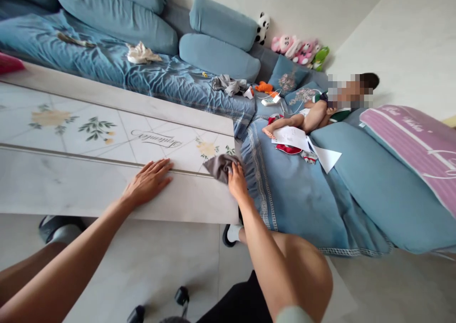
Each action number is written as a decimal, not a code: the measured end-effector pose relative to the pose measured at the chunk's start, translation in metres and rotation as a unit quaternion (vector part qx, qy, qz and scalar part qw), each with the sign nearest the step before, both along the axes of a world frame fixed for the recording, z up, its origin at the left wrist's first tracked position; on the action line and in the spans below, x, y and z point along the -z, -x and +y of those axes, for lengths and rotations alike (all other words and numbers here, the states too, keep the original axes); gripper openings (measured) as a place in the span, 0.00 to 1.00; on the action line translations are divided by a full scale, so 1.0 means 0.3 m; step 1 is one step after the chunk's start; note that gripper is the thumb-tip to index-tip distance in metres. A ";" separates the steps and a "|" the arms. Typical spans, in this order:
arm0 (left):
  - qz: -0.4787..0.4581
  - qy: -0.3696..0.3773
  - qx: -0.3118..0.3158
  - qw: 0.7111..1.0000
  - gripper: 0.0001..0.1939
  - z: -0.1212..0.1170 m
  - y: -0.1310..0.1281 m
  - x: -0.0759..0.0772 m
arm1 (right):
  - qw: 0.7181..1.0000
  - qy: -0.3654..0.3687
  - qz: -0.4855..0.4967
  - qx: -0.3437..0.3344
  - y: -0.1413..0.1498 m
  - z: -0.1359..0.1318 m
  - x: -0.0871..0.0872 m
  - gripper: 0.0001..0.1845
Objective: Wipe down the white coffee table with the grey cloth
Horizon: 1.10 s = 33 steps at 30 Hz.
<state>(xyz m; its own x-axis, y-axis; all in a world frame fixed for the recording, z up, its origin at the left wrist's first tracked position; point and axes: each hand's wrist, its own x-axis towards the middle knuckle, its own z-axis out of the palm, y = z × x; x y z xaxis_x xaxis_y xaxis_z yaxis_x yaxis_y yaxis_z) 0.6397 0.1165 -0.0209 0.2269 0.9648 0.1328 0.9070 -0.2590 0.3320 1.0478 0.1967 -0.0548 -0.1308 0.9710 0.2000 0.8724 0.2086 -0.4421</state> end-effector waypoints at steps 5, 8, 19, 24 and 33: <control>-0.012 0.009 0.000 1.000 0.34 -0.003 -0.003 -0.013 | 1.000 0.008 -0.001 -0.007 -0.019 -0.052 0.006 0.38; -0.027 -0.006 0.000 1.000 0.32 -0.003 -0.003 -0.003 | 1.000 0.008 0.003 -0.021 -0.116 -0.309 0.057 0.38; -0.045 -0.003 -0.008 0.999 0.31 0.000 -0.007 -0.013 | 0.995 0.004 -0.072 -0.061 0.312 0.044 -0.169 0.30; -0.177 -0.046 -0.107 0.977 0.31 -0.008 0.020 -0.017 | 0.963 -0.002 -0.107 -0.247 0.290 -0.431 -0.113 0.33; -0.239 -0.053 -0.167 0.955 0.29 -0.003 0.023 -0.032 | 0.988 0.010 -0.153 -0.018 0.253 -0.204 -0.155 0.29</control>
